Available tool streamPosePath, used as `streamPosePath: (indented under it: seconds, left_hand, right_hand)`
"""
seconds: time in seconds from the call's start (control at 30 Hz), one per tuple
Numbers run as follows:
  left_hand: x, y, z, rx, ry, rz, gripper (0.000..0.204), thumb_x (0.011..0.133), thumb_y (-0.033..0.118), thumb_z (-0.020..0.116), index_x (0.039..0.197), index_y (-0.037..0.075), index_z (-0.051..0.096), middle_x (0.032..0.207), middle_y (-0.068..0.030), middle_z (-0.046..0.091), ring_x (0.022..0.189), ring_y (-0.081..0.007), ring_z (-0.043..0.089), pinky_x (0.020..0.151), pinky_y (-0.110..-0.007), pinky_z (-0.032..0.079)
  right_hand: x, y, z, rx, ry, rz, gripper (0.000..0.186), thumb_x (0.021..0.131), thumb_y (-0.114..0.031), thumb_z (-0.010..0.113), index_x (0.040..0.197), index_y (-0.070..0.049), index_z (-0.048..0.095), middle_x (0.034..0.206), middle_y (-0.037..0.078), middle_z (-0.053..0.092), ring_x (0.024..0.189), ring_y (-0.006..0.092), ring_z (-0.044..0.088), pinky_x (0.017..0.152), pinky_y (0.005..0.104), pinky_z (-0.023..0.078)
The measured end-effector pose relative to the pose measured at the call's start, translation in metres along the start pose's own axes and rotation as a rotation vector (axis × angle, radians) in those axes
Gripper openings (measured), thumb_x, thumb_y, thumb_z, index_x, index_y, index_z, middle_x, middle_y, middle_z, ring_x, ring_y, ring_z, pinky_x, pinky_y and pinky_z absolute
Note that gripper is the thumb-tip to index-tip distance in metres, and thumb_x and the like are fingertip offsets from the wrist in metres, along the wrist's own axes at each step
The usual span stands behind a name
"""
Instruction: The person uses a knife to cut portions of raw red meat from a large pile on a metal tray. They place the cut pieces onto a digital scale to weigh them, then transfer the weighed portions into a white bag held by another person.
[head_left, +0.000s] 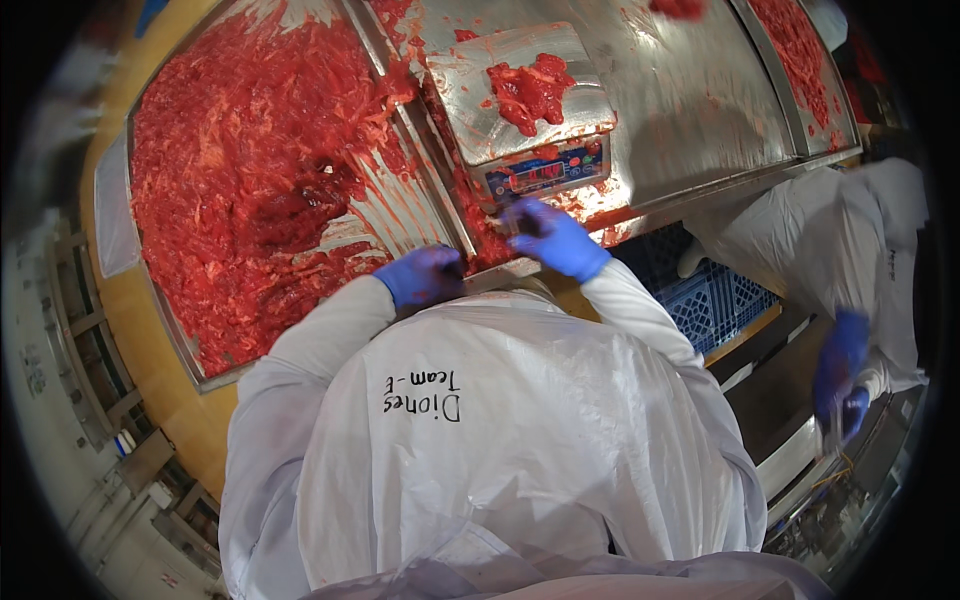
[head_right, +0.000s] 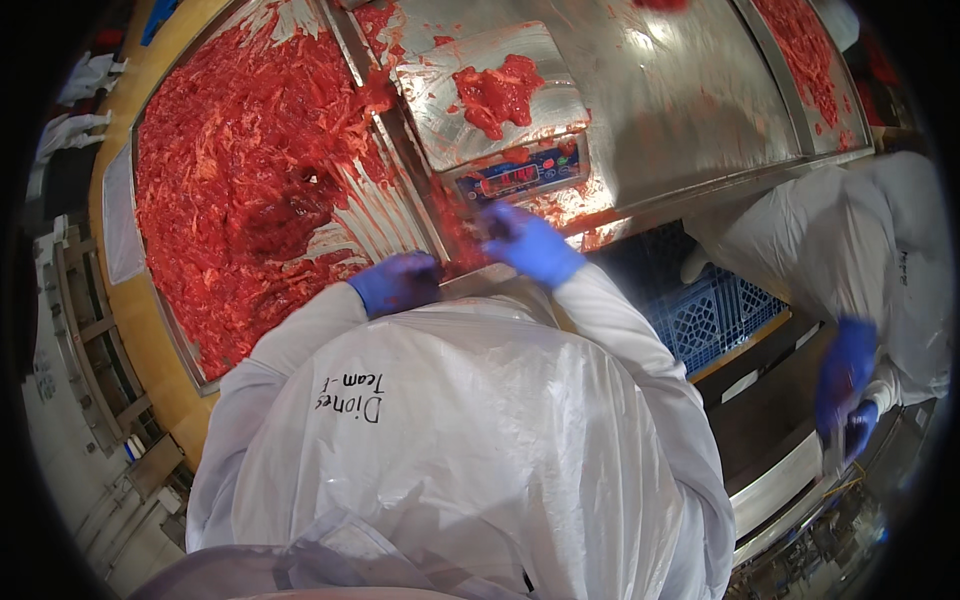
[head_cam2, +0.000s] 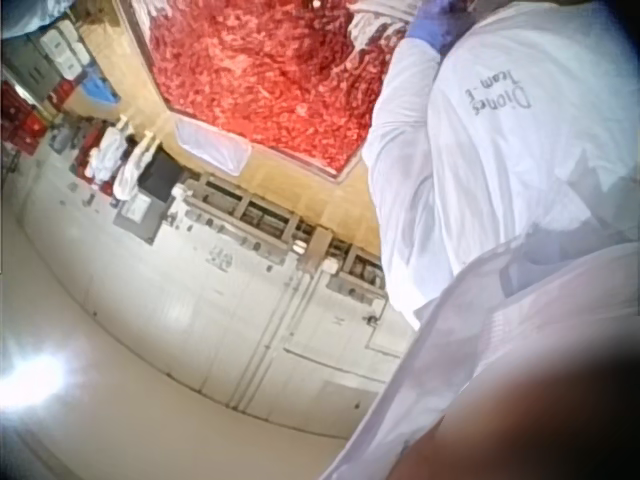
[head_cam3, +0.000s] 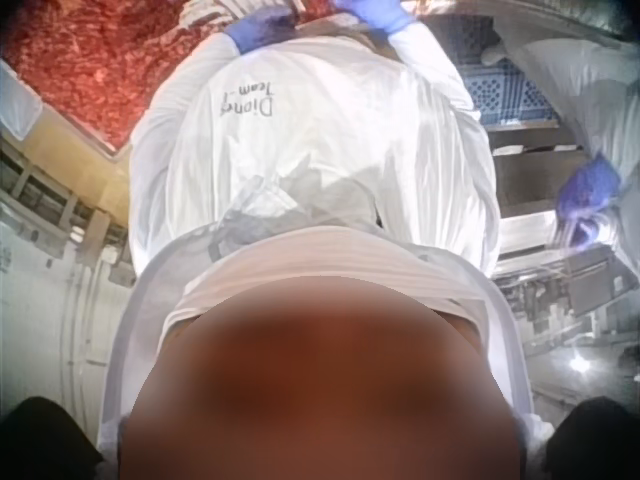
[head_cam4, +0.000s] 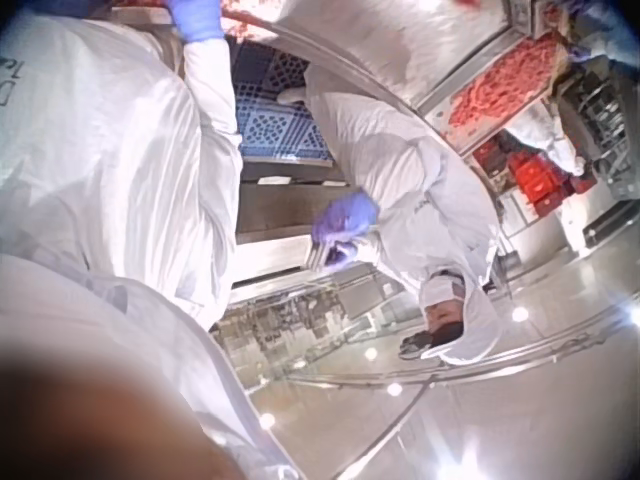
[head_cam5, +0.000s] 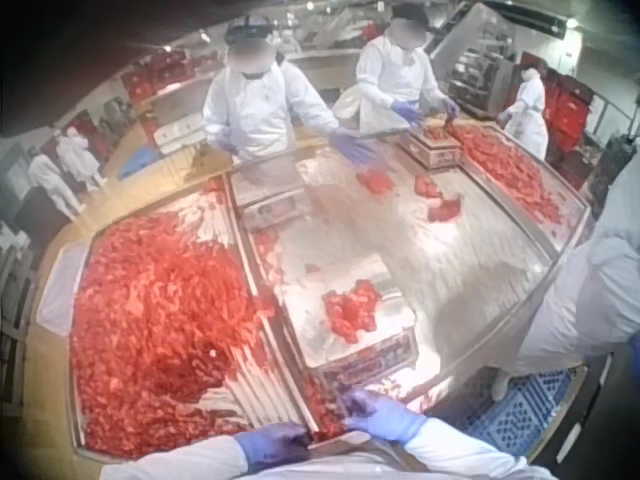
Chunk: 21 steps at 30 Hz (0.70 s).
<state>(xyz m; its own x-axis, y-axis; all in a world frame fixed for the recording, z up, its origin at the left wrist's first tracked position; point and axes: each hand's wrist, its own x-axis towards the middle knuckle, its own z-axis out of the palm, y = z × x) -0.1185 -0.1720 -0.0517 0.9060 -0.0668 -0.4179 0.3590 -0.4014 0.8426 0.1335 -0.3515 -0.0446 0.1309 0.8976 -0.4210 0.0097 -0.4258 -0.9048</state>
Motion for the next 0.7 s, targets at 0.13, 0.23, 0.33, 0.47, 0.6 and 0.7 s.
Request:
streamPosePath:
  seconds: [0.13,0.23,0.33,0.47,0.6,0.7]
  left_hand:
    - [-0.001,0.016,-0.041,-0.151,-0.298,-0.34,0.009,0.094,0.013,0.068,0.101,0.007,0.07,0.087,-0.0054,0.069,0.083,-0.0143,0.066,0.075,-0.033,0.055]
    - [-0.008,0.028,-0.075,-0.311,-0.451,-0.484,0.015,0.094,0.017,0.074,0.101,0.005,0.07,0.094,-0.0053,0.072,0.084,-0.0153,0.069,0.073,-0.032,0.055]
    - [-0.003,0.029,-0.099,-0.749,-0.329,-0.169,0.017,0.095,0.019,0.076,0.102,0.004,0.07,0.102,-0.0067,0.073,0.088,-0.017,0.07,0.079,-0.032,0.055]
    - [0.037,0.139,-0.146,-0.792,0.013,0.201,0.021,0.097,0.014,0.073,0.113,0.002,0.069,0.107,-0.0071,0.072,0.091,-0.0141,0.067,0.082,-0.03,0.053]
    - [0.067,0.118,-0.156,-0.603,0.629,-0.098,0.027,0.098,0.015,0.071,0.121,0.002,0.067,0.107,-0.01,0.072,0.098,-0.0163,0.067,0.089,-0.031,0.054]
    - [0.042,0.071,-0.167,-0.401,0.824,-0.061,0.028,0.101,0.016,0.067,0.125,0.002,0.066,0.107,-0.0117,0.073,0.103,-0.0177,0.068,0.098,-0.032,0.055]
  right_hand:
    - [0.011,-0.029,0.022,-0.507,-0.214,-0.143,0.037,0.086,-0.007,0.079,0.121,-0.006,0.067,0.112,0.006,0.069,0.104,0.0174,0.066,0.095,0.036,0.054]
    - [0.006,-0.033,0.003,-0.418,-0.352,-0.05,0.033,0.085,-0.009,0.079,0.115,-0.006,0.069,0.107,0.004,0.07,0.104,0.0173,0.067,0.092,0.0358,0.053]
    - [0.007,-0.021,-0.041,-0.11,-0.38,0.013,0.026,0.085,-0.009,0.078,0.111,-0.006,0.072,0.104,0.003,0.07,0.102,0.016,0.067,0.09,0.033,0.052]
    - [-0.007,-0.099,-0.073,0.283,-0.049,-0.135,0.027,0.093,-0.009,0.074,0.119,-0.004,0.069,0.113,0.003,0.071,0.103,0.0151,0.065,0.095,0.032,0.052]
    - [0.007,-0.107,-0.083,0.234,0.625,-0.319,0.038,0.097,-0.009,0.071,0.132,0.0,0.06,0.126,0.011,0.069,0.115,0.0213,0.066,0.104,0.0358,0.051]
    - [-0.035,-0.093,-0.083,0.439,0.684,-0.367,0.037,0.097,-0.002,0.069,0.132,0.002,0.058,0.131,0.015,0.067,0.124,0.0228,0.064,0.11,0.0349,0.048]
